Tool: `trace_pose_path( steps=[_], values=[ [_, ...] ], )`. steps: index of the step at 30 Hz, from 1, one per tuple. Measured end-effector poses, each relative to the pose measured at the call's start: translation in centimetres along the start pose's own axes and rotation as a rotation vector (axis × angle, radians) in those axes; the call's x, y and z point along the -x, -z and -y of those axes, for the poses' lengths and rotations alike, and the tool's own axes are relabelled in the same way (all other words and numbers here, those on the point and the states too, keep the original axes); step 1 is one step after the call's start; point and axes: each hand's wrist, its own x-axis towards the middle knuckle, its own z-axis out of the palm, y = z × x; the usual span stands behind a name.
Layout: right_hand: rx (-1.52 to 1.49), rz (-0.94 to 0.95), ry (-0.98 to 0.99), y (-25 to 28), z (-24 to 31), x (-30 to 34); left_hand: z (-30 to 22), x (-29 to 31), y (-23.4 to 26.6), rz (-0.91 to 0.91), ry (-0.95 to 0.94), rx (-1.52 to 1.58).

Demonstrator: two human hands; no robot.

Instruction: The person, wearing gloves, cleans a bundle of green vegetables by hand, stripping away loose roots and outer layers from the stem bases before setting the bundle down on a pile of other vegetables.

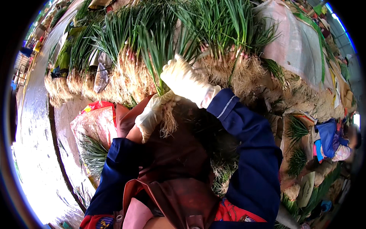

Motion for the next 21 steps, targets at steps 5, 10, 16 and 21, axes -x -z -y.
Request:
trace_pose_path(
  steps=[5, 10, 16, 21],
  values=[
    [0.137, 0.0, -0.165, -0.1, -0.4, 0.3, -1.3, -0.8, 0.1, 0.051, 0.068, 0.031],
    [-1.649, -0.666, -1.174, -0.2, -10.8, 2.2, -3.3, -0.4, -1.4, 0.107, 0.059, 0.23],
    [-1.185, 0.235, -1.371, 0.8, -10.7, 3.1, -3.0, -3.2, 0.0, 0.12, -0.111, 0.625],
    [-0.439, 0.561, -1.095, -6.3, -9.3, 2.1, -2.6, -3.5, -0.5, 0.119, -0.032, 0.342]
  ],
)
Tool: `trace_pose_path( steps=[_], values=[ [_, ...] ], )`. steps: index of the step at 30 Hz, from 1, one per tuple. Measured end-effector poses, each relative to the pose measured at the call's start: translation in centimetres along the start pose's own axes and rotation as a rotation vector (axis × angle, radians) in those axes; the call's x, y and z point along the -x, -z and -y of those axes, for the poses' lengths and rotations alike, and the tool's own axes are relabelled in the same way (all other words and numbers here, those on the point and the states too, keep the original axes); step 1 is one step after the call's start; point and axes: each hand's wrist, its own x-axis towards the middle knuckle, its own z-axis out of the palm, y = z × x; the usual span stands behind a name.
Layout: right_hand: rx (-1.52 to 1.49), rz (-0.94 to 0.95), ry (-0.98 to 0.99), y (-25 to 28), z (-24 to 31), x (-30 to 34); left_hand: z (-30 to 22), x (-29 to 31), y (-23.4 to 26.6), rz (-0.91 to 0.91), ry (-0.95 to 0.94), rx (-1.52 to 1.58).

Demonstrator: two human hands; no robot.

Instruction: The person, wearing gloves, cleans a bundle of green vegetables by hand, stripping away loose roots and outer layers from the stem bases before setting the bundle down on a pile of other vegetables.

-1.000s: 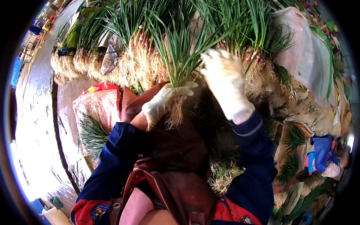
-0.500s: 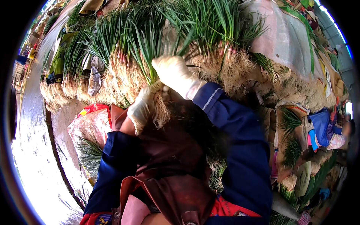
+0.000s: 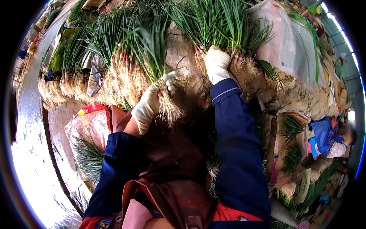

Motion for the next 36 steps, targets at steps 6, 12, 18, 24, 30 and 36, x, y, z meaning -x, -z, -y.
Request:
trace_pose_path(
  steps=[6, 12, 18, 24, 30, 36],
  values=[
    [-1.201, 0.24, -0.128, -0.3, -3.7, -2.7, 1.5, -0.7, 3.1, 0.085, 0.028, 0.059],
    [-1.529, 0.221, 0.147, -1.3, -7.6, -4.7, 1.4, -0.6, 0.3, -0.017, 0.036, -0.049],
    [-0.23, 0.117, 0.005, 0.2, -0.8, -2.4, 2.2, -1.0, 3.3, 0.006, 0.11, 0.112],
    [-1.309, 0.214, 0.059, 4.9, -5.9, -0.2, 2.5, -1.4, 3.0, 0.09, 0.15, 0.154],
    [-1.612, 0.36, 0.294, 4.9, -6.5, 2.0, 3.2, -3.7, 0.6, 0.135, 0.11, 0.168],
    [-1.763, 0.291, 0.272, 0.2, -3.5, 3.0, 1.8, -7.6, -5.9, 0.051, 0.161, 0.346]
  ],
)
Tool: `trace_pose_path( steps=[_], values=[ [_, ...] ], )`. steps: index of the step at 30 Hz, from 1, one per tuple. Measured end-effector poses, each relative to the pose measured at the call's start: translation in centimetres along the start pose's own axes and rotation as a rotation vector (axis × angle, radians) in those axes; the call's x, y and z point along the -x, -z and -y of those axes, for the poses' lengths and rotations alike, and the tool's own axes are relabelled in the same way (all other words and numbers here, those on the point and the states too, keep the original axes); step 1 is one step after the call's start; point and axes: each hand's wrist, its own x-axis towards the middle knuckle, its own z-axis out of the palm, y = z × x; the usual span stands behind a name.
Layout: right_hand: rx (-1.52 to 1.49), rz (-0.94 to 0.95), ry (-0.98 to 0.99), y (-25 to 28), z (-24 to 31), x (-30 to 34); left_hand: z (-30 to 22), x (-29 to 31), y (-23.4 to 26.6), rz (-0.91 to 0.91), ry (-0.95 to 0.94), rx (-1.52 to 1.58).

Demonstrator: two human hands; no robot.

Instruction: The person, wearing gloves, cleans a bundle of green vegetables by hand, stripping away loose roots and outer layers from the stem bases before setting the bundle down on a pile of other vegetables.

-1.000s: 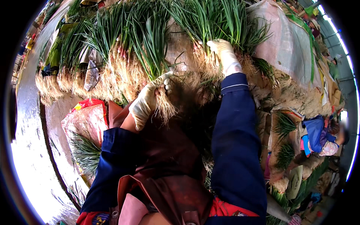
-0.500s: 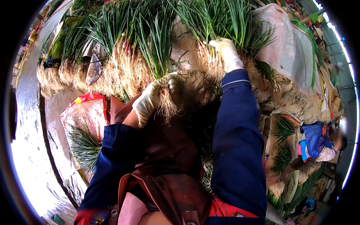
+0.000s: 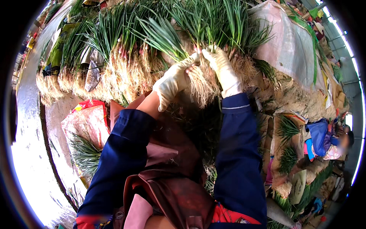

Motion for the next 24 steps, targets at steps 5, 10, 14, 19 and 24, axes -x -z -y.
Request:
trace_pose_path(
  steps=[5, 10, 14, 19, 24],
  values=[
    [0.325, -0.141, -0.139, -2.0, 2.1, 4.0, 0.4, -1.1, 2.6, -0.293, -0.021, -0.195],
    [0.295, -0.262, 0.015, 0.2, 4.1, 15.9, 1.4, 0.0, 2.5, -0.246, -0.011, -0.301],
    [0.485, 0.093, -0.705, 7.4, -1.1, 27.7, -0.4, 2.4, 2.6, -0.139, -0.163, -0.322],
    [0.97, -0.243, -0.485, 7.8, -2.5, 29.6, 1.3, 1.2, 4.2, -0.103, -0.082, -0.346],
    [0.506, -0.318, -0.124, -2.4, 0.8, 11.5, 1.7, 5.6, 4.4, -0.078, -0.1, -0.549]
  ],
)
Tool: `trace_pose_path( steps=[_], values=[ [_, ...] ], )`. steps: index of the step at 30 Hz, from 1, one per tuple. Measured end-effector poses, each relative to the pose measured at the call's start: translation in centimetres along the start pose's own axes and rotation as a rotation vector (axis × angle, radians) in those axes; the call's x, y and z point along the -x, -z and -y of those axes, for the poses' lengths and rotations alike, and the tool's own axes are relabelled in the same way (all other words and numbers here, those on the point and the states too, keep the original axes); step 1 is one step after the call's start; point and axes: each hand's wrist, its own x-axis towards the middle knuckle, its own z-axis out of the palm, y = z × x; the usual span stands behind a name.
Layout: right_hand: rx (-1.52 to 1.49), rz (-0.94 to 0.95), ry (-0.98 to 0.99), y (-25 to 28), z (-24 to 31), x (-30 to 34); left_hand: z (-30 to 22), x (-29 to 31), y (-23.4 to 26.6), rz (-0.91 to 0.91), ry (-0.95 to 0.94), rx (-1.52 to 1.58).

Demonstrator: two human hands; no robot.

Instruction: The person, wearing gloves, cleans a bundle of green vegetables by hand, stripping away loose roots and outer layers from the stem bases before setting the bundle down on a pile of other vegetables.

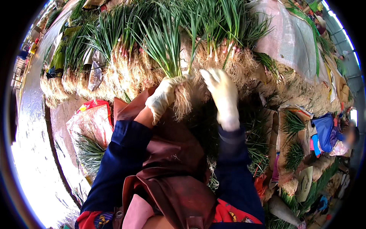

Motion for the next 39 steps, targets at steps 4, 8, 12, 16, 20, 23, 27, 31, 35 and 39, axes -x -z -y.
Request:
trace_pose_path(
  steps=[4, 8, 12, 16, 20, 23, 27, 31, 35, 39],
  values=[
    [0.73, 0.174, 0.213, -3.8, 2.3, -5.0, -1.1, 2.4, -1.4, -0.071, 0.057, -0.193],
    [0.61, 0.34, 0.335, -3.3, 2.2, -3.5, -1.8, 3.0, 2.4, 0.212, 0.064, -0.214],
    [0.518, 0.245, 0.56, -2.1, -2.1, -3.5, -3.2, 4.8, 0.7, 0.267, 0.076, -0.377],
    [0.62, 0.189, 0.066, 1.0, -4.7, -5.2, -4.9, 7.1, 1.3, 0.213, 0.189, -0.085],
    [1.315, 0.585, 0.5, 4.6, -8.5, -4.7, -4.5, 6.3, 5.7, 0.129, 0.035, 0.122],
    [1.336, 0.098, 0.358, 0.2, -1.6, -6.8, -5.2, 5.1, 3.7, 0.038, 0.0, 0.032],
    [1.548, -0.076, 0.196, -2.8, 0.2, -14.7, -3.1, 1.9, 2.7, 0.026, -0.022, 0.122],
    [1.629, -0.262, 0.291, -1.4, -2.5, -17.6, -2.8, 1.0, 1.4, 0.079, 0.029, 0.049],
    [0.107, 0.337, 0.022, -1.6, 1.7, -10.0, -2.7, 1.5, 2.1, 0.04, 0.043, 0.1],
    [-0.446, 0.502, -0.096, -3.9, -1.5, -6.4, -1.5, 0.6, 1.7, 0.031, 0.113, 0.001]
  ],
)
